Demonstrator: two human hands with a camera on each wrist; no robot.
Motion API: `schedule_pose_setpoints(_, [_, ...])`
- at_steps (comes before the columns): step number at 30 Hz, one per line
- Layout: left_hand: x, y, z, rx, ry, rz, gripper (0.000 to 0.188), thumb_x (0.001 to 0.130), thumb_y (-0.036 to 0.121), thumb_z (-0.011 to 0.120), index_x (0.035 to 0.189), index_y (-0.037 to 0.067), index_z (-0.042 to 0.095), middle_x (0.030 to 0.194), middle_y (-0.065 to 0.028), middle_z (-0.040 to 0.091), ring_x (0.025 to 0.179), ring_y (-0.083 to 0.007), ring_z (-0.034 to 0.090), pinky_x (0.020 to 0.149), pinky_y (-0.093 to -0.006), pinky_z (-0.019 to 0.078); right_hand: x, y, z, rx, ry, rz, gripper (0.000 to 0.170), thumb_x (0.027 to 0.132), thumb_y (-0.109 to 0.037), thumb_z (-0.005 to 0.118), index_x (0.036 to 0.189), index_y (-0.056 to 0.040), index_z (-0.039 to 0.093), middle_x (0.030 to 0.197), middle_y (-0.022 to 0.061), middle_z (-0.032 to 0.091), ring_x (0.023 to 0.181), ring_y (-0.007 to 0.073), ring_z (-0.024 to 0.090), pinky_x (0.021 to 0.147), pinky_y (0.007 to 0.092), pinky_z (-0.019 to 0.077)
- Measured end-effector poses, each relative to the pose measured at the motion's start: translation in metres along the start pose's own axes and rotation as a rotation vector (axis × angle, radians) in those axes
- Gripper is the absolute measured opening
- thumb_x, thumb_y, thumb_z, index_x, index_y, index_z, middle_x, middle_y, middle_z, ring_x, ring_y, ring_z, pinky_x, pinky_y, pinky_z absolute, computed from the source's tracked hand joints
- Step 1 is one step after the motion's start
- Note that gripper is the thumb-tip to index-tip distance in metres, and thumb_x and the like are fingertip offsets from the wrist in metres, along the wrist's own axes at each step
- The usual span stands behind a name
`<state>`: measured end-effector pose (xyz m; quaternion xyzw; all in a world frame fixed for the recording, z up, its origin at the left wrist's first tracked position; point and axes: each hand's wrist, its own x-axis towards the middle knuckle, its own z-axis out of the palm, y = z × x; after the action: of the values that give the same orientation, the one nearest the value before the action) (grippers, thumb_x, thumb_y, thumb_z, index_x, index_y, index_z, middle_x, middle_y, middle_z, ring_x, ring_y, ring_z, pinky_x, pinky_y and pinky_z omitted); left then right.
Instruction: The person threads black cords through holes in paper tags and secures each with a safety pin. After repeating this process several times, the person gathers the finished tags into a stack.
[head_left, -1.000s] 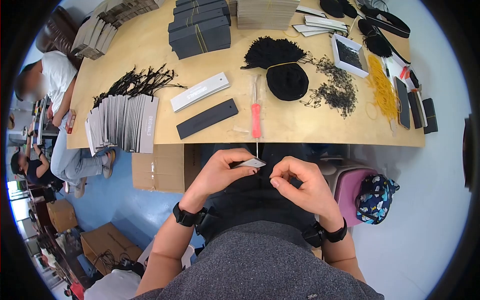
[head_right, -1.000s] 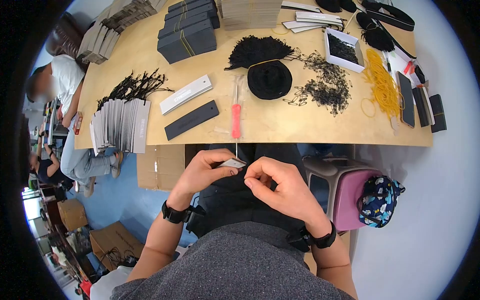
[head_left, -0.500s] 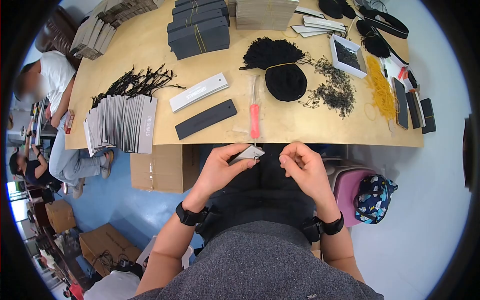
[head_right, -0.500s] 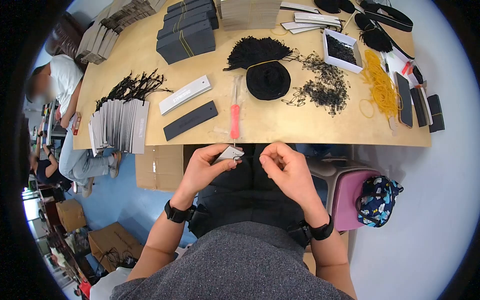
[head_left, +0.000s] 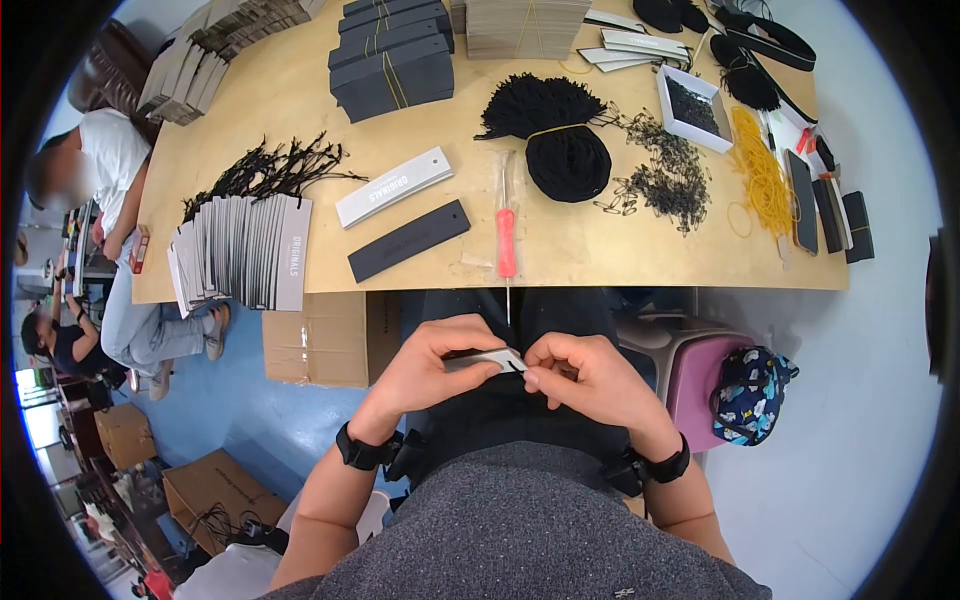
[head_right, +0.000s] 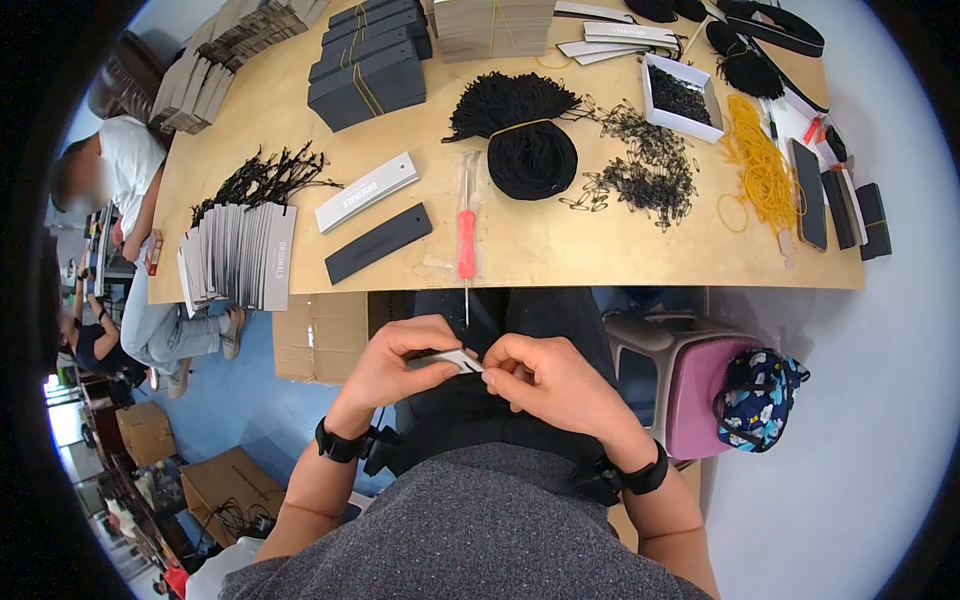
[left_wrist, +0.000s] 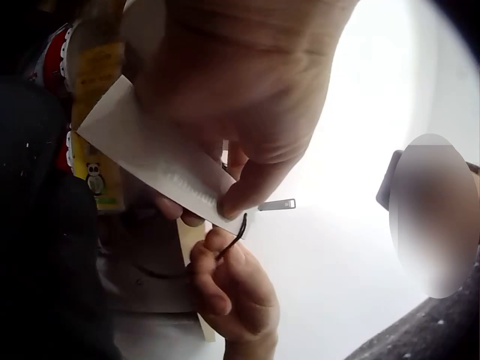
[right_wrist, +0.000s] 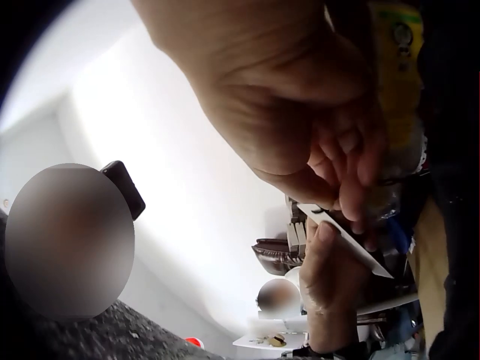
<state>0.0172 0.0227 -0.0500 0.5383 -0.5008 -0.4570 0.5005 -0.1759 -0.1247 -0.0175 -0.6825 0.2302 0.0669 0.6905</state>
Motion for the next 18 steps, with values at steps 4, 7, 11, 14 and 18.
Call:
schedule_pose_setpoints(4, [-0.004,0.025,-0.004,-0.023,0.064,-0.097,0.023,0.081,-0.005,0.07,0.103,0.001,0.072,0.087,-0.0047,0.064,0.079,-0.014,0.06,0.07,-0.0268,0.0464,-0.001,-0.016,-0.002,0.058,0.162,-0.13,0.023,0.098,-0.011,0.06,0.117,0.0025,0.061,0.104,0.0104,0.068,0.068,0.01,0.065,0.062,0.0243,0.0519])
schedule_pose_setpoints(7, [-0.002,0.034,-0.007,0.035,0.049,-0.081,0.022,0.081,-0.004,0.07,0.103,0.001,0.072,0.086,-0.0044,0.063,0.078,-0.0136,0.059,0.07,-0.0264,0.0459,0.002,-0.026,-0.007,0.18,0.205,-0.192,0.026,0.099,-0.011,0.06,0.123,0.0004,0.061,0.101,0.0078,0.062,0.072,0.0082,0.061,0.065,0.0235,0.0508])
schedule_pose_setpoints(11, [0.0,0.037,-0.008,0.06,0.0,-0.094,0.021,0.082,-0.003,0.07,0.102,0.001,0.072,0.087,-0.0044,0.062,0.079,-0.0139,0.059,0.07,-0.0266,0.0459,0.012,-0.029,-0.007,-0.001,0.132,-0.239,0.019,0.098,-0.014,0.063,0.109,0.0012,0.064,0.089,0.0049,0.061,0.072,0.0071,0.057,0.065,0.0239,0.0475])
schedule_pose_setpoints(14, [0.001,0.04,-0.01,0.092,-0.033,-0.119,0.021,0.082,-0.002,0.07,0.102,0.0,0.071,0.087,-0.0049,0.062,0.08,-0.014,0.059,0.072,-0.0265,0.0459,0.017,-0.028,-0.005,-0.081,0.117,-0.29,0.018,0.098,-0.016,0.064,0.096,0.0023,0.064,0.078,0.0012,0.06,0.068,0.0057,0.054,0.061,0.0225,0.0428])
schedule_pose_setpoints(18, [-0.004,0.031,-0.013,0.079,0.022,-0.123,0.021,0.085,-0.002,0.069,0.105,0.0,0.07,0.09,-0.0037,0.062,0.081,-0.0125,0.059,0.073,-0.0255,0.0464,0.016,-0.015,-0.014,0.598,-0.008,-0.112,0.024,0.102,-0.022,0.059,0.095,0.001,0.063,0.074,-0.0033,0.052,0.059,0.0028,0.042,0.052,0.0197,0.0316])
